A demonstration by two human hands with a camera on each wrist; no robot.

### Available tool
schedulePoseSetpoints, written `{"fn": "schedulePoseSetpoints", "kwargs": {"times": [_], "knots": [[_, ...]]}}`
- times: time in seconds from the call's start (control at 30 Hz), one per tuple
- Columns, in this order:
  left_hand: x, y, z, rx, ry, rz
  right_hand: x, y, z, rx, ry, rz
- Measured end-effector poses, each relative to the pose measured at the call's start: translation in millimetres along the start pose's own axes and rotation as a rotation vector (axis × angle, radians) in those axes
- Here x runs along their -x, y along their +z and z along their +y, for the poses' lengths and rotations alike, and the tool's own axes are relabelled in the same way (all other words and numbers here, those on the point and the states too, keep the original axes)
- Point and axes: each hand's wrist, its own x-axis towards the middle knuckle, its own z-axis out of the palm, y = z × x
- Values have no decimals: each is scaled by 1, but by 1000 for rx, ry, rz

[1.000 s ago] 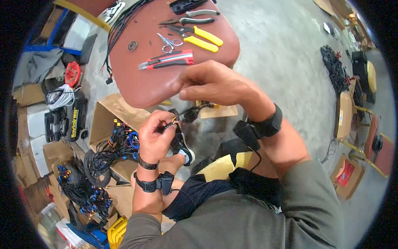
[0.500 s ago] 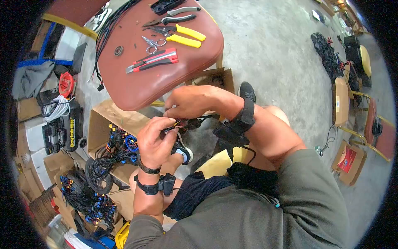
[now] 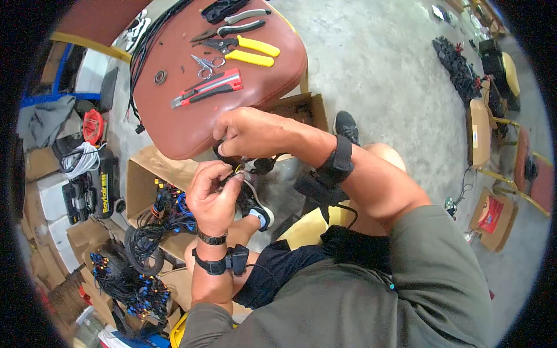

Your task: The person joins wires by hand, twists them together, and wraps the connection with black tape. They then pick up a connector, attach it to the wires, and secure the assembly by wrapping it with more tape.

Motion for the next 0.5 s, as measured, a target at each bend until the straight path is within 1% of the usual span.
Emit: {"fn": "schedulePoseSetpoints", "kwargs": {"times": [0.07, 0.17, 0.27, 0.37, 0.47, 0.5], "knots": [[0, -1, 1, 11, -34, -4, -2, 3, 7, -61, 7, -2], [1, -1, -1, 50, -23, 10, -2, 6, 8, -100, -5, -1], [0, 5, -3, 52, 8, 128, -3, 6, 6, -136, -22, 28], [-1, 9, 0, 95, -62, 206, -4, 13, 11, -230, -56, 79], [-2, 9, -3, 82, -50, 256, -5, 16, 11, -288, -96, 138], [-1, 8, -3, 104, -131, 250, -4, 17, 11, -298, -106, 161]]}}
